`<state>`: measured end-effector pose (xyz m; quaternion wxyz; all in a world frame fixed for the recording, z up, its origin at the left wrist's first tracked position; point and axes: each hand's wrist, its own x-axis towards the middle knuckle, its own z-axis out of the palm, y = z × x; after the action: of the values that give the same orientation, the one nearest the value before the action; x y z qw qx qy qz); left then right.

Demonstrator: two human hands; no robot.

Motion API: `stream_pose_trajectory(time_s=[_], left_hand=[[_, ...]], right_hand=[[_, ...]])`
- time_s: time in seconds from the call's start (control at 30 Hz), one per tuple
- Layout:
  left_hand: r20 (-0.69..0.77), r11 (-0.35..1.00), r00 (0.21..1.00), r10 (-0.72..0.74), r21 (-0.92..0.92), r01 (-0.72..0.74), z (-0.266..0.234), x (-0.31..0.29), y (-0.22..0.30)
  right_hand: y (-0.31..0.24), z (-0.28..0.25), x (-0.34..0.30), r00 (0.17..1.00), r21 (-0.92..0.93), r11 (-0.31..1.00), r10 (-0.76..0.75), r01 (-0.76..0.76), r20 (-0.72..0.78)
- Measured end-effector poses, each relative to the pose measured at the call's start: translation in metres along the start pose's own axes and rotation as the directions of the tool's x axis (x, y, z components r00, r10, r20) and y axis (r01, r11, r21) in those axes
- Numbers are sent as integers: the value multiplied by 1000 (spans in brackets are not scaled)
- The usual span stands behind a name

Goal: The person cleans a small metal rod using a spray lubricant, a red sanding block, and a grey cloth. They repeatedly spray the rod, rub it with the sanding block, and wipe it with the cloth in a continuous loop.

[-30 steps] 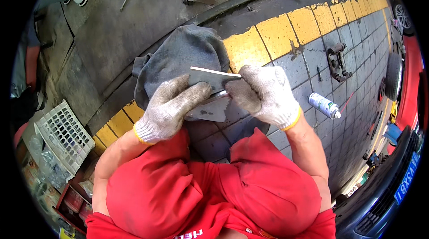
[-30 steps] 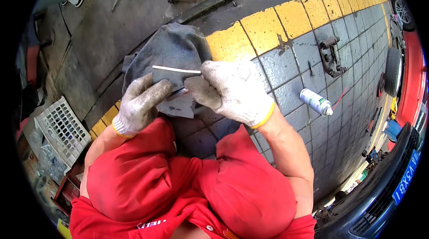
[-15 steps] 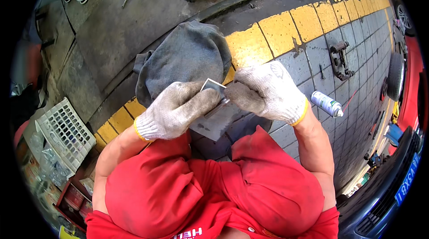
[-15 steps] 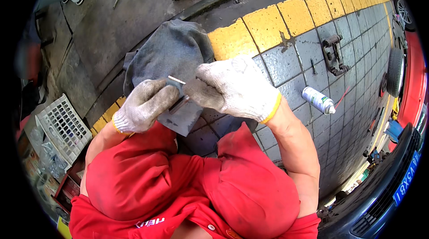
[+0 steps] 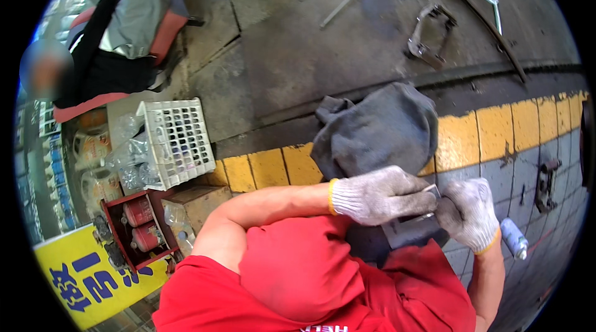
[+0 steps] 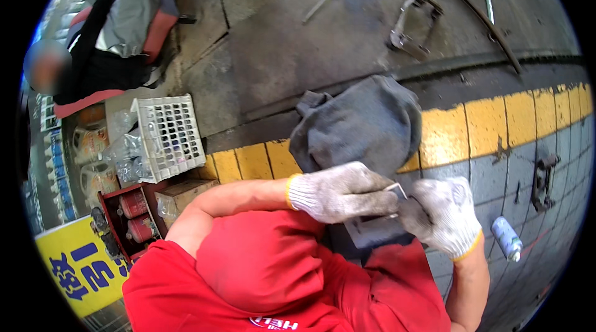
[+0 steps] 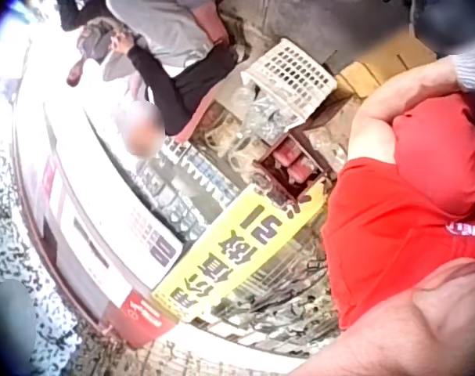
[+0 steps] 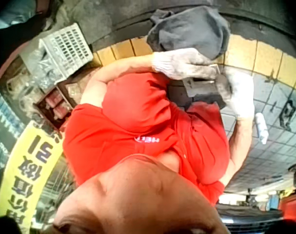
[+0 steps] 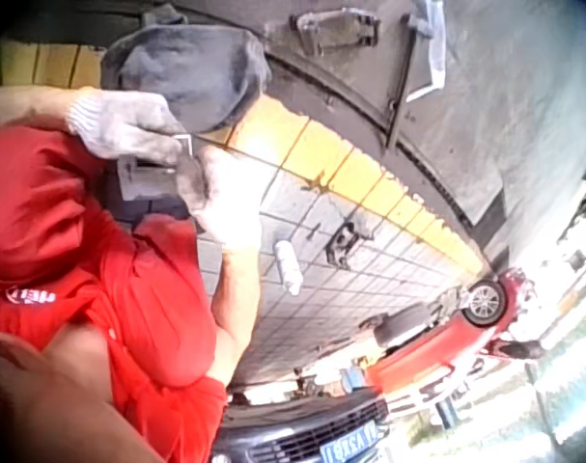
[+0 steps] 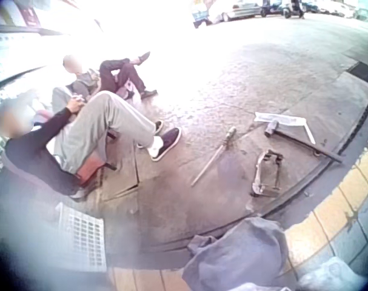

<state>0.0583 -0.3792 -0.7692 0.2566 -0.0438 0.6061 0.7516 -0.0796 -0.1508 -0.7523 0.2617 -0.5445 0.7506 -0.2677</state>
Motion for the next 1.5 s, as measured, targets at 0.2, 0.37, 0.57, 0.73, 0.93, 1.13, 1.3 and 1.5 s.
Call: stream_pose_trajectory(time_s=[0.2,0.37,0.57,0.73,0.93,1.13,1.3,1.5], left_hand=[[-2,993,993,118,-11,-118,9,12,-17],[12,994,1000,-16,110,15,5,1,2],[64,978,998,6,210,-19,7,2,-4],[64,995,998,13,103,-20,7,3,-12],[190,991,977,-94,-81,111,4,2,-9],[263,987,961,-83,-109,115,1,10,-21],[127,898,966,226,356,-258,8,5,-15],[56,762,972,227,612,-212,13,13,-24]], right_hand=[[9,14,-16,954,-108,994,-62,32,-294],[2,7,-11,995,-33,997,63,-66,-71],[-7,8,-11,999,-139,990,33,-32,4],[-16,3,-9,1000,-119,993,-14,11,-23],[-22,-11,0,997,95,995,-26,18,78],[-27,-7,0,994,-89,990,-111,109,-10],[-1,18,-33,1000,-113,993,25,-25,-9],[4,33,-36,979,-30,981,188,-191,-81]])
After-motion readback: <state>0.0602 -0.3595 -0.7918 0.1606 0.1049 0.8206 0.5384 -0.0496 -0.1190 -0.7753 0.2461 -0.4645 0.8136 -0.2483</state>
